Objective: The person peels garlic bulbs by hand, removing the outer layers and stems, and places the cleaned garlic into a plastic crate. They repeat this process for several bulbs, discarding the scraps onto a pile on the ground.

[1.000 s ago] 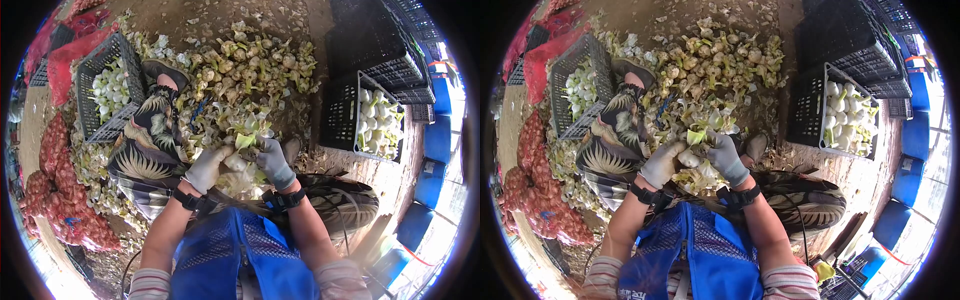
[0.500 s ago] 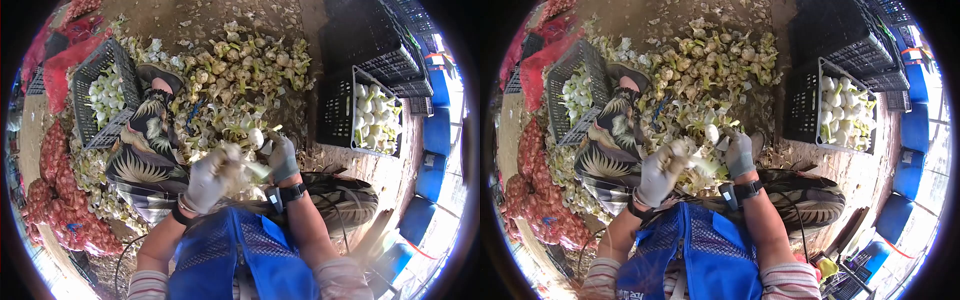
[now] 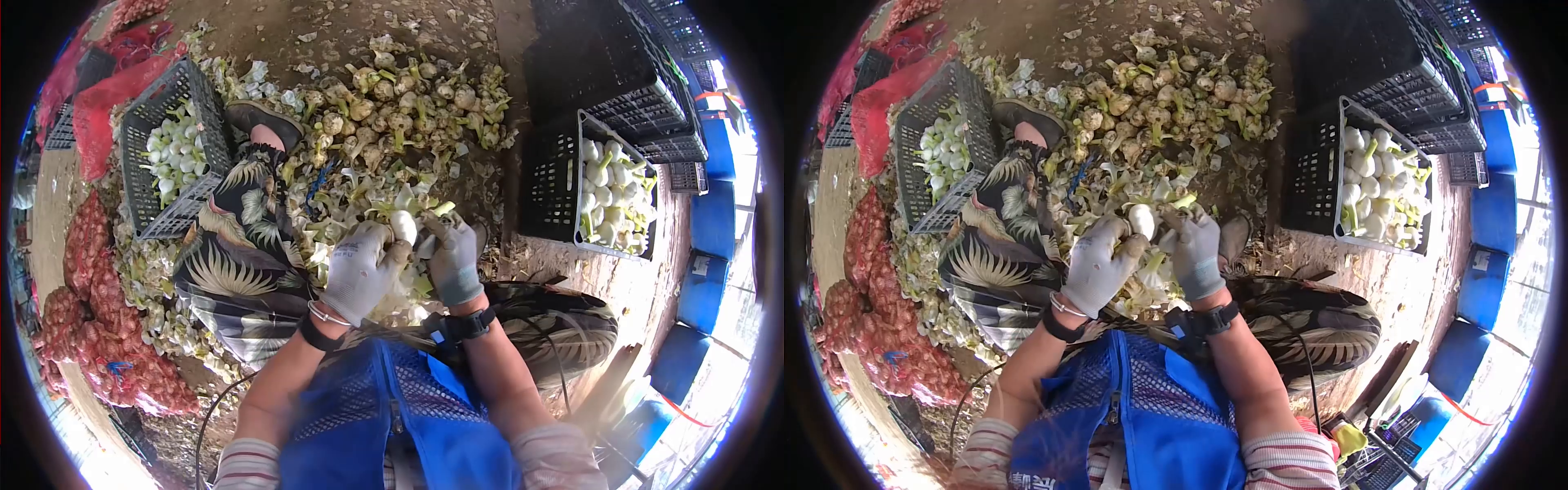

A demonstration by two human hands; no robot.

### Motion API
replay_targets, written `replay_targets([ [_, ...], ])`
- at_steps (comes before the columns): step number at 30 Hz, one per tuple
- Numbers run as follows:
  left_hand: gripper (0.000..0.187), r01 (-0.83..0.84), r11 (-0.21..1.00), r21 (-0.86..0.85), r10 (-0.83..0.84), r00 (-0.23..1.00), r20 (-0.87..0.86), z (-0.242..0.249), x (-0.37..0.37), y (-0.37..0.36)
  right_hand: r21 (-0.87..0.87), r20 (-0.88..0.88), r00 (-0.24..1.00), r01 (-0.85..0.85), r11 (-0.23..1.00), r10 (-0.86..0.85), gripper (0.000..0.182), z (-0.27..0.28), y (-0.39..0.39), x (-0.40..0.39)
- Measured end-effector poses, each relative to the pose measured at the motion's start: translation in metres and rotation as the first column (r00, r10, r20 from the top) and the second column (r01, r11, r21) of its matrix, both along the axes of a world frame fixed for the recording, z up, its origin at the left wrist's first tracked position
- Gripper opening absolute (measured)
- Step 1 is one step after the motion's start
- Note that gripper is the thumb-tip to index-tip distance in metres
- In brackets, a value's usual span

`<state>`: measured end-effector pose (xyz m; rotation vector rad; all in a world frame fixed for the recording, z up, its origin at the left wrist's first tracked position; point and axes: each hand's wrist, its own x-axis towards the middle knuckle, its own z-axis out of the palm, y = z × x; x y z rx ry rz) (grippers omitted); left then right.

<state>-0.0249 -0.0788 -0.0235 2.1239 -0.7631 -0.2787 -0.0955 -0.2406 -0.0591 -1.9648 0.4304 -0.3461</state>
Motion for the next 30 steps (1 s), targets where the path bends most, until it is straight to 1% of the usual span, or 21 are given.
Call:
replay_targets([
  [2, 0.014, -0.018, 1.0, -0.001, 0.018, 0.997, -0.078, -0.003, 0.0, -0.002, 0.064, -0.133, 0.99, -0.036, 0.997, 0.044, 0.028, 0.0, -0.01, -0.006],
  [3, 0.012, -0.033, 0.999, -0.028, 0.027, 0.982, -0.189, -0.005, 0.001, -0.002, -0.181, -0.043, 0.994, -0.107, 0.978, 0.101, 0.031, -0.002, -0.014, -0.006],
  [4, 0.012, -0.051, 0.997, -0.054, 0.032, 0.954, -0.299, -0.008, 0.003, -0.002, -0.182, -0.044, 0.994, -0.108, 0.977, 0.102, 0.031, -0.006, -0.011, -0.006],
  [6, 0.016, -0.096, 0.991, -0.09, 0.055, 0.925, -0.377, -0.018, 0.007, -0.001, 0.395, -0.055, 0.997, 0.064, 0.916, -0.046, 0.026, -0.024, -0.001, -0.009],
  [8, 0.021, -0.146, 0.982, -0.116, 0.08, 0.89, -0.45, -0.022, 0.009, 0.0, 0.326, -0.03, 0.999, 0.048, 0.944, -0.04, 0.038, -0.042, -0.012, -0.012],
  [10, 0.04, -0.093, 0.973, -0.209, 0.048, 0.977, -0.208, -0.024, 0.007, 0.004, 0.024, -0.164, 0.986, -0.023, 0.999, 0.027, 0.034, -0.035, -0.017, -0.015],
  [11, 0.054, -0.081, 0.962, -0.26, 0.0, 0.955, -0.297, -0.026, 0.004, 0.003, 0.029, -0.168, 0.985, -0.026, 0.999, 0.03, 0.034, -0.031, -0.015, -0.013],
  [14, 0.042, -0.052, 0.977, -0.207, -0.001, 0.968, -0.251, -0.027, 0.006, -0.002, -0.082, -0.116, 0.99, -0.094, 0.992, 0.084, 0.023, -0.018, -0.002, 0.0],
  [15, 0.04, -0.172, 0.952, -0.253, -0.001, 0.824, -0.566, -0.022, 0.008, -0.004, 0.22, 0.011, 1.0, 0.021, 0.975, -0.023, 0.02, -0.014, 0.007, 0.007],
  [16, 0.04, -0.172, 0.952, -0.253, -0.001, 0.823, -0.567, -0.023, 0.01, -0.004, 0.511, 0.097, 0.981, 0.094, 0.855, -0.166, 0.018, -0.012, 0.012, 0.011],
  [18, 0.029, -0.134, 0.91, -0.393, -0.076, 0.877, -0.474, -0.025, 0.015, -0.002, 0.539, -0.05, 0.996, 0.085, 0.838, -0.069, 0.016, -0.003, 0.001, 0.006],
  [19, 0.029, -0.134, 0.91, -0.393, -0.074, 0.878, -0.473, -0.027, 0.017, 0.002, 0.692, -0.152, 0.987, 0.144, 0.708, -0.052, 0.019, 0.002, -0.002, 0.005],
  [20, 0.022, -0.307, 0.867, -0.392, -0.064, 0.712, -0.699, -0.03, 0.019, 0.008, 0.808, -0.247, 0.969, 0.215, 0.548, -0.016, 0.024, 0.007, -0.003, 0.006],
  [21, 0.019, -0.469, 0.815, -0.341, -0.081, 0.49, -0.868, -0.032, 0.021, 0.012, 0.808, -0.246, 0.969, 0.214, 0.549, -0.016, 0.024, 0.001, -0.004, 0.004],
  [22, 0.019, -0.468, 0.815, -0.342, -0.082, 0.491, -0.867, -0.035, 0.022, 0.016, 0.455, -0.04, 0.999, -0.001, 0.89, 0.022, 0.023, -0.012, -0.005, 0.001],
  [23, 0.016, -0.44, 0.846, -0.3, -0.042, 0.506, -0.862, -0.032, 0.023, 0.017, -0.051, 0.121, 0.981, -0.149, 0.988, 0.154, 0.023, -0.015, -0.006, 0.0],
  [24, 0.017, -0.414, 0.874, -0.254, -0.001, 0.52, -0.854, -0.028, 0.023, 0.018, -0.051, 0.12, 0.981, -0.148, 0.988, 0.153, 0.023, -0.015, -0.008, -0.004],
  [26, 0.014, -0.389, 0.896, -0.212, 0.0, 0.478, -0.878, -0.015, 0.018, 0.018, 0.167, -0.041, 0.985, -0.158, 0.973, 0.167, 0.021, -0.009, -0.011, -0.005],
  [27, 0.013, -0.317, 0.905, -0.284, -0.022, 0.631, -0.775, -0.01, 0.014, 0.013, 0.166, -0.039, 0.985, -0.16, 0.973, 0.169, 0.021, -0.005, -0.006, -0.001],
  [29, 0.01, -0.135, 0.968, -0.211, 0.015, 0.872, -0.49, -0.012, 0.007, 0.013, 0.722, -0.221, 0.966, 0.256, 0.643, -0.136, 0.021, 0.004, 0.009, 0.01],
  [30, 0.01, -0.138, 0.967, -0.212, 0.018, 0.872, -0.488, -0.014, 0.007, 0.016, 0.722, -0.22, 0.967, 0.253, 0.644, -0.133, 0.021, 0.006, 0.007, 0.009],
])
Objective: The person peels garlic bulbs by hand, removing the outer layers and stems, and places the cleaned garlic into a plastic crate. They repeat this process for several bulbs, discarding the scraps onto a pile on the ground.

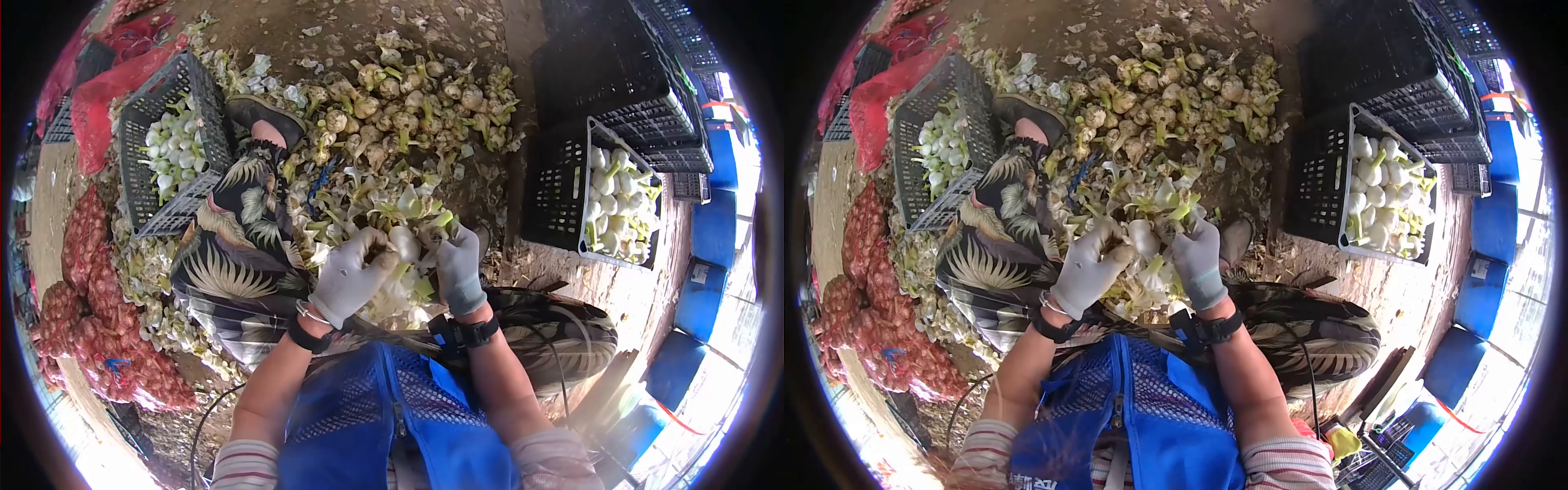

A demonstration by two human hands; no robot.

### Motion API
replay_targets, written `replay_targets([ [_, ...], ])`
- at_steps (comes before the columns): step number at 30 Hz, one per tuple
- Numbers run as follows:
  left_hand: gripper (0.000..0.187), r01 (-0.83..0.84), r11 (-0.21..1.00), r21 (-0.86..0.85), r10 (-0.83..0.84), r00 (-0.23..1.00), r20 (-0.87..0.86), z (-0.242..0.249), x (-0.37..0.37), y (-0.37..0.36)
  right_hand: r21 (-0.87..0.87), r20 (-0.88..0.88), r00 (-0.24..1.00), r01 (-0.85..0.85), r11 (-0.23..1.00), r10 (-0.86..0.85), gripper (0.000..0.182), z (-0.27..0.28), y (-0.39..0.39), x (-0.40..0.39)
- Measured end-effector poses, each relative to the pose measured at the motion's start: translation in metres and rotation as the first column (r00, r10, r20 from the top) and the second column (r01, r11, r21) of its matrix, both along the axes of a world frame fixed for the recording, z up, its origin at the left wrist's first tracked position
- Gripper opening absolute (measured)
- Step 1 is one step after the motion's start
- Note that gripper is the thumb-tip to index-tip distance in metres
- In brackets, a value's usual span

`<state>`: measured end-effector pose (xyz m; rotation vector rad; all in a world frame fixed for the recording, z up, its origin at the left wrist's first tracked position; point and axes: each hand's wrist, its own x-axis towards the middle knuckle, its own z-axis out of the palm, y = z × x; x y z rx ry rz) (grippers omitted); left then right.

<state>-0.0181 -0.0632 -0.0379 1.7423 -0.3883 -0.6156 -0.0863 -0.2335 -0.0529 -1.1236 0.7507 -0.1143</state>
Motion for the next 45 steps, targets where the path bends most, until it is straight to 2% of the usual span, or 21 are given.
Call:
replay_targets([
  [4, 0.018, 0.032, 0.994, 0.103, -0.028, 0.999, -0.041, -0.025, -0.001, 0.0, -0.044, 0.07, 0.998, 0.01, 0.999, -0.007, 0.02, 0.02, -0.024, -0.003],
  [5, 0.019, 0.058, 0.993, 0.098, -0.08, 0.97, 0.23, -0.04, 0.0, 0.001, -0.4, 0.084, 0.994, -0.034, 0.916, 0.074, 0.028, 0.013, -0.051, -0.013],
  [7, 0.018, 0.092, 0.986, 0.138, -0.149, 0.858, 0.492, -0.045, 0.004, 0.004, 0.238, 0.291, 0.786, 0.493, 0.837, -0.546, 0.048, 0.028, -0.085, -0.012],
  [8, 0.018, 0.091, 0.987, 0.134, -0.146, 0.859, 0.49, -0.041, 0.006, 0.007, 0.554, 0.481, 0.665, 0.274, 0.786, -0.571, 0.049, 0.004, -0.133, -0.031],
  [9, 0.017, 0.087, 0.985, 0.15, -0.105, 0.988, 0.113, -0.038, 0.009, 0.009, 0.631, 0.621, 0.552, 0.068, 0.773, -0.556, 0.049, 0.015, -0.146, -0.027],
  [11, 0.021, -0.034, 0.994, 0.101, 0.08, 0.868, -0.49, -0.051, 0.01, 0.014, 0.376, 0.499, 0.697, 0.362, 0.853, -0.515, 0.032, 0.021, -0.133, -0.002],
  [12, 0.021, -0.033, 0.994, 0.1, 0.078, 0.865, -0.495, -0.06, 0.011, 0.014, 0.12, 0.331, 0.785, 0.515, 0.848, -0.524, 0.028, 0.017, -0.117, 0.017],
  [14, 0.024, -0.125, 0.984, 0.124, 0.159, 0.932, -0.325, -0.074, 0.016, 0.014, -0.136, -0.094, 0.963, 0.239, 0.961, -0.253, 0.025, -0.024, -0.102, 0.051],
  [16, 0.028, -0.114, 0.978, 0.175, 0.167, 0.928, -0.332, -0.077, 0.023, 0.017, -0.141, -0.165, 0.981, 0.082, 0.987, -0.105, 0.022, -0.097, -0.082, 0.09],
  [18, 0.034, -0.131, 0.98, 0.148, 0.171, 0.936, -0.309, -0.081, 0.03, 0.024, -0.553, -0.167, 0.986, -0.101, 0.827, 0.009, 0.027, -0.217, -0.07, 0.135],
  [21, 0.036, -0.18, 0.967, 0.178, 0.238, 0.885, -0.4, -0.084, 0.04, 0.029, -0.646, -0.608, 0.792, -0.446, 0.619, -0.064, 0.036, -0.202, -0.054, 0.2],
  [24, 0.038, -0.209, 0.966, 0.154, 0.252, 0.895, -0.368, -0.091, 0.05, 0.033, -0.483, -0.667, 0.745, -0.439, 0.757, 0.007, 0.043, -0.189, -0.065, 0.209],
  [28, 0.054, -0.271, 0.961, 0.046, 0.272, 0.911, -0.31, -0.095, 0.055, 0.031, -0.52, -0.52, 0.814, -0.542, 0.66, 0.259, 0.028, -0.134, -0.062, 0.165],
  [30, 0.066, -0.172, 0.972, 0.162, 0.119, 0.948, 0.294, -0.086, 0.062, 0.027, -0.585, -0.329, 0.846, -0.531, 0.613, 0.42, 0.023, -0.097, -0.044, 0.133],
  [33, 0.076, -0.065, 0.988, 0.138, 0.05, 0.993, 0.107, -0.059, 0.055, 0.025, -0.67, 0.074, 0.769, -0.433, 0.603, 0.635, 0.038, -0.055, -0.016, 0.099],
  [34, 0.076, 0.0, 0.998, 0.063, 0.0, 1.0, -0.002, -0.042, 0.05, 0.028, -0.85, -0.031, 0.797, -0.339, 0.403, 0.604, 0.04, -0.05, -0.007, 0.077],
  [35, 0.071, 0.014, 0.996, 0.09, -0.013, 1.0, -0.003, -0.049, 0.045, 0.032, -0.462, 0.135, 0.863, -0.38, 0.801, 0.487, 0.036, -0.035, 0.0, 0.074],
  [36, 0.071, 0.012, 0.996, 0.087, -0.013, 1.0, 0.013, -0.048, 0.039, 0.031, 0.075, 0.208, 0.929, -0.327, 0.942, 0.306, 0.034, -0.02, 0.008, 0.072],
  [39, 0.063, -0.175, 0.984, -0.036, 0.178, 0.975, 0.129, -0.039, 0.027, 0.027, 0.077, 0.068, 0.997, -0.034, 0.996, 0.028, 0.026, -0.022, 0.027, 0.063],
  [42, 0.06, -0.176, 0.978, 0.112, 0.131, 0.936, 0.327, -0.015, 0.019, 0.021, -0.341, -0.214, 0.917, -0.392, 0.854, 0.336, 0.025, -0.011, 0.04, 0.051],
  [45, 0.059, -0.185, 0.982, -0.039, 0.189, 0.968, 0.167, 0.001, 0.016, 0.024, -0.545, -0.023, 0.967, -0.226, 0.808, 0.255, 0.024, -0.015, 0.045, 0.039],
])
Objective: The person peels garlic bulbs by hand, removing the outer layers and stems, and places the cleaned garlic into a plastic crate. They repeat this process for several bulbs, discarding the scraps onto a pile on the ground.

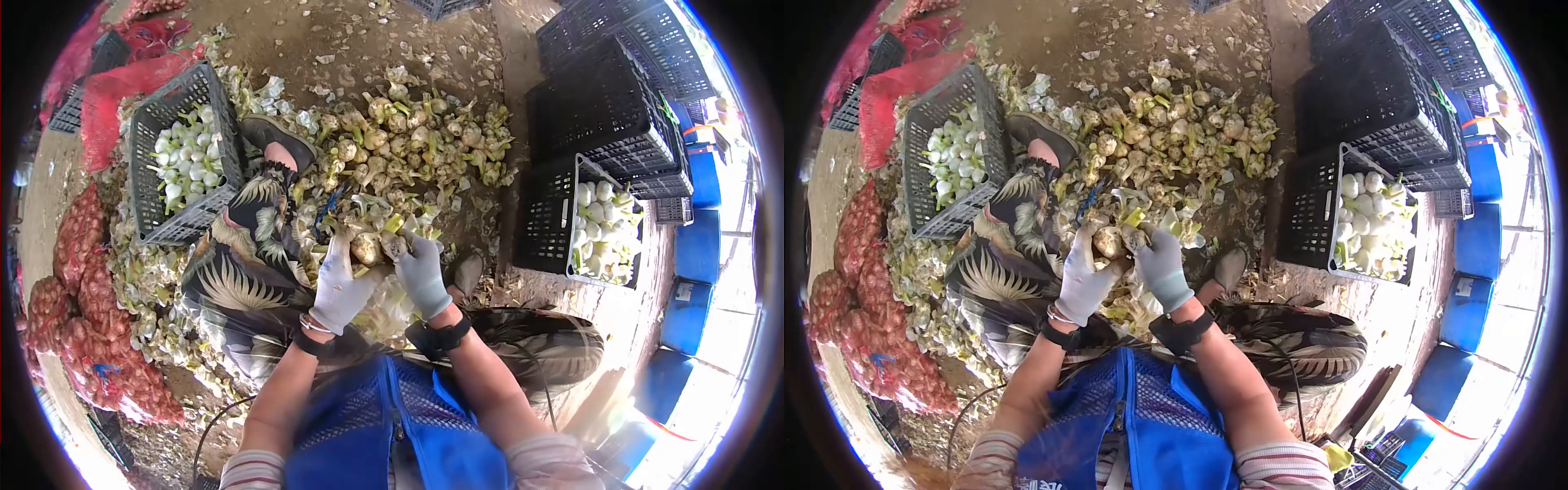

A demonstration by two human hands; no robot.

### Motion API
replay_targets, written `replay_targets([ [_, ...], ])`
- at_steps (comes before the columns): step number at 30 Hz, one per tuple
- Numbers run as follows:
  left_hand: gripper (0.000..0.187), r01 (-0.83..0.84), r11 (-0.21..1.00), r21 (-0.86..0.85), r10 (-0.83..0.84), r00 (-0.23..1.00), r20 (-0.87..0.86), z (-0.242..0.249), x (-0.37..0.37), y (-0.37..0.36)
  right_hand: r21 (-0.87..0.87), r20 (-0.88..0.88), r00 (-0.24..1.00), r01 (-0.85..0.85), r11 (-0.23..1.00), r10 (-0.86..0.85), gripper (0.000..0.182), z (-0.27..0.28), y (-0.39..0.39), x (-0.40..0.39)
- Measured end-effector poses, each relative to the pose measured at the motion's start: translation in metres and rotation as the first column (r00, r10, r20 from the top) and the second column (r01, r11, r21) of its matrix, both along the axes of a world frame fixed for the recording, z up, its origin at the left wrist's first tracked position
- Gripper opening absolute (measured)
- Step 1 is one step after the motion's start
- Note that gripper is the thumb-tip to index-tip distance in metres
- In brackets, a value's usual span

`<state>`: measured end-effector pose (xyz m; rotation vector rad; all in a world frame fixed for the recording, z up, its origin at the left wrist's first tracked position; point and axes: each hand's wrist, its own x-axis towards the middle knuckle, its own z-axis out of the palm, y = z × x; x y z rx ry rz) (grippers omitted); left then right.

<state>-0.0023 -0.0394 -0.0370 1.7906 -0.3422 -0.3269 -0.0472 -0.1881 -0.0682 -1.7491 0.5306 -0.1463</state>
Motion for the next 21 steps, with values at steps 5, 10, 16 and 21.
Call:
replay_targets([
  [5, 0.058, -0.066, 0.894, -0.443, -0.182, 0.85, -0.494, 0.004, 0.001, 0.012, 0.312, -0.068, 0.993, -0.069, 0.948, 0.094, 0.03, 0.023, -0.01, -0.009],
  [10, 0.05, 0.096, 0.988, -0.117, -0.131, 0.93, -0.343, 0.013, 0.002, 0.011, 0.73, 0.035, 0.999, -0.043, 0.682, 0.025, 0.032, 0.026, -0.012, -0.008],
  [16, 0.025, 0.147, 0.971, -0.19, -0.196, 0.942, -0.272, -0.018, -0.006, 0.033, 0.142, 0.113, 0.941, -0.332, 0.932, 0.318, 0.03, 0.052, -0.018, -0.006],
  [21, 0.056, -0.166, 0.886, -0.433, -0.401, 0.194, -0.895, 0.037, -0.004, 0.03, -0.32, 0.097, 0.893, -0.39, 0.863, 0.439, 0.042, 0.056, -0.018, -0.001],
])
